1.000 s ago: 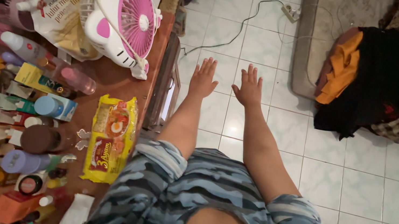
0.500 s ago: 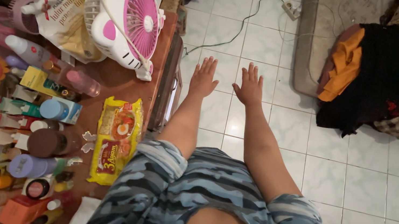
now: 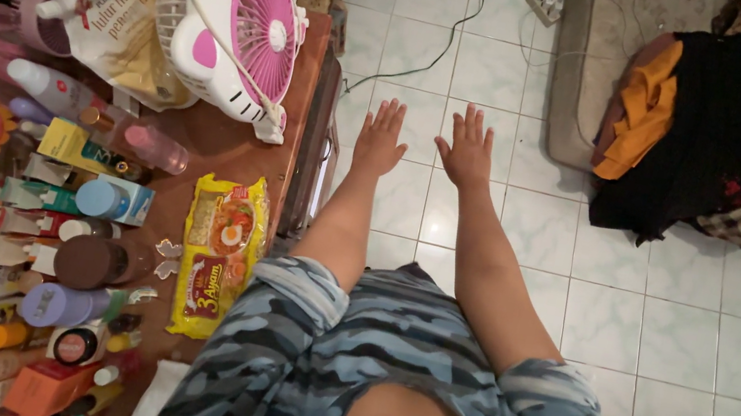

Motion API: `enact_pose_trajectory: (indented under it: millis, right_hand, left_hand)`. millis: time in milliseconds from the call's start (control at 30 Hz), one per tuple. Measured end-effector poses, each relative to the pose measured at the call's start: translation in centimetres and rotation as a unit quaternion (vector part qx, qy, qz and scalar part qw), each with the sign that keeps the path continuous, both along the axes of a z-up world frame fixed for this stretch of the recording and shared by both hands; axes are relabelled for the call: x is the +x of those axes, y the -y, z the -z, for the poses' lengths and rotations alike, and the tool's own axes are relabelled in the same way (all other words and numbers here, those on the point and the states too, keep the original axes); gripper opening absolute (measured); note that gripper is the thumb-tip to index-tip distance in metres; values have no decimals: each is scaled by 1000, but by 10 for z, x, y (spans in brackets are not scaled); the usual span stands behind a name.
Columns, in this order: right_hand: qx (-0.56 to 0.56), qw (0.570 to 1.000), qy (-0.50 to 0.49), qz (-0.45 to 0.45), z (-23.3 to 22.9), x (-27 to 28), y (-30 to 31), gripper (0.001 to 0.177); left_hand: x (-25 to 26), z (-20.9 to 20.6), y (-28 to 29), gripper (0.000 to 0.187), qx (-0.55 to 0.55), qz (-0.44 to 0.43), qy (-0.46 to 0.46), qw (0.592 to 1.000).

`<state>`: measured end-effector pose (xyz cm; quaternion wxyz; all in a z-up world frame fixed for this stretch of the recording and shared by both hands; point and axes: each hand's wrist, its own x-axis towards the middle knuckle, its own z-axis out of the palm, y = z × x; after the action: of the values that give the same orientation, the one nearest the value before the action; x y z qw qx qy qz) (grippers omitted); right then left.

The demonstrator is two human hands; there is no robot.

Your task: Organizing and picking up various pieces of clothing from the floor and furniture.

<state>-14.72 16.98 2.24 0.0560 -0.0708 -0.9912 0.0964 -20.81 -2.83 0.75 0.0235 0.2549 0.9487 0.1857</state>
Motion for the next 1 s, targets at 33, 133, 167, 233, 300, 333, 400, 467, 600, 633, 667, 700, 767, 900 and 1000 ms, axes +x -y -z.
enact_pose_trajectory:
  millis: [33, 133, 167, 233, 300, 333, 400, 467, 600, 633, 667, 700, 767, 900, 1000]
  right_hand:
    - [0, 1000, 1, 2, -2, 1, 0, 69]
    - [-5, 1000, -5, 5, -6, 7, -2, 68]
    - [-10, 1000, -11, 2, -6, 8, -2, 69]
    - [-15, 1000, -18, -2, -5, 8, -4, 70]
    - [-18, 1000, -24, -7, -4, 8, -8, 70]
    - [-18, 1000, -24, -7, -1, 7, -10, 70]
    - [0, 999, -38, -12, 4, 1, -14, 72]
    - [3, 999, -46, -18, 2, -6, -17, 72]
    - [18, 998, -59, -25, 2, -23, -26, 74]
    - [19, 998, -59, -26, 4, -27, -30, 74]
    - [25, 997, -63, -28, 5, -32, -33, 74]
    - [31, 997, -67, -29, 5, -39, -36, 74]
    - [25, 997, -68, -33, 8, -50, -46, 73]
    - [30, 998, -55, -28, -1, -72, -60, 74]
    - [39, 996, -69, -38, -2, -90, -74, 72]
  left_hand:
    - [1, 1, -1, 89, 0, 2, 1, 1000]
    - [4, 3, -4, 89, -3, 8, 4, 1000]
    - [5, 5, -5, 89, -1, 8, 5, 1000]
    - [3, 9, -7, 89, 0, 8, 6, 1000]
    - [0, 13, -11, 89, -8, 7, 20, 1000]
    - [-1, 15, -13, 89, -8, 8, 20, 1000]
    - [-4, 15, -16, 90, -10, -2, 15, 1000]
    - [-9, 14, -18, 90, -4, -5, 13, 1000]
    - [-22, 15, -26, 90, -10, -6, -5, 1000]
    - [-24, 14, -30, 90, -9, -8, -5, 1000]
    - [-26, 13, -33, 90, -6, -12, 6, 1000]
    - [-29, 11, -36, 90, -4, -16, 17, 1000]
    - [-41, 14, -44, 90, -3, -19, 16, 1000]
    - [-64, 12, -61, 89, 9, -32, 22, 999]
    - [-80, 11, -75, 90, 1, -36, 23, 999]
